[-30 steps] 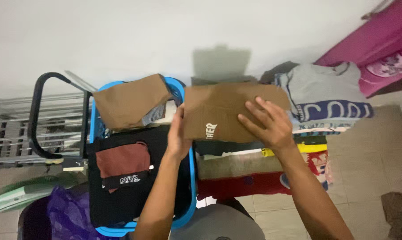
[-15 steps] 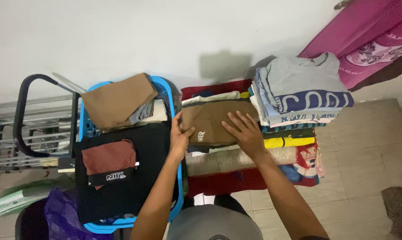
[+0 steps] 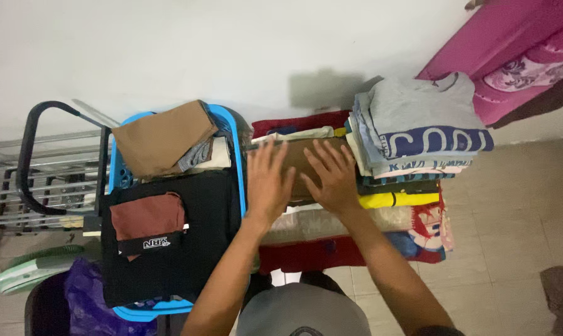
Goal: The person folds shirts and trousers by hand, moving them from a blue laundry basket to a stack on a padded surface.
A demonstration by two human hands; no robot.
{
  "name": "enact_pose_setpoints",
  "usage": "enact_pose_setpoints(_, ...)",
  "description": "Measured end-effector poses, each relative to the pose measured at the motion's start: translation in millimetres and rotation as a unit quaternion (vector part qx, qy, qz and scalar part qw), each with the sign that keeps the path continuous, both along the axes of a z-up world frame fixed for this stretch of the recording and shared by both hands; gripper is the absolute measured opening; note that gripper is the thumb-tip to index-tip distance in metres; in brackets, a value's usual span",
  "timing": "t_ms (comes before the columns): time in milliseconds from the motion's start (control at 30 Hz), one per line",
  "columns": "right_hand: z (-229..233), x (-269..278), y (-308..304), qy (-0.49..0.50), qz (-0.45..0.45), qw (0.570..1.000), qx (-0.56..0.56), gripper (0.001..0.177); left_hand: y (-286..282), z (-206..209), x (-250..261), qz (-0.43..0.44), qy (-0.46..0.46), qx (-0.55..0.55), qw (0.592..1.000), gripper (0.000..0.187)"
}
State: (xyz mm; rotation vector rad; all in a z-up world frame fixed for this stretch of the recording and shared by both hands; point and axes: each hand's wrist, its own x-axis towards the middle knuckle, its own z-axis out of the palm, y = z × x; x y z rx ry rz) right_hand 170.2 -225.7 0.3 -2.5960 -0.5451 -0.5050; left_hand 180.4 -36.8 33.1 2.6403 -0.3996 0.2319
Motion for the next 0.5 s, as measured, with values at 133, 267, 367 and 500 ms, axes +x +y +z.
enact_pose_setpoints(133, -20, 13, 19, 0.036, -0.065, 0.996, -0.05, 0.069, -5, -39, 1, 0.015, 0.025, 0.069, 0.997, 0.052)
enact_pose_setpoints(267, -27, 7, 26, 0.042, -0.066, 0.996, -0.036, 0.07, 1, -62, -5, 0.02, 0.013, 0.104, 0.994, 0.054)
enact_pose_setpoints(367, -27, 2, 24, 0.047, -0.063, 0.997, -0.022, 0.069, 2, -61, -7, 0.022, 0.014, 0.085, 0.996, 0.052)
enact_pose_setpoints(500, -29, 6, 26, 0.04, -0.066, 0.997, -0.026, 0.065, 3, -55, -10, 0.023, 0.021, 0.049, 0.998, 0.052)
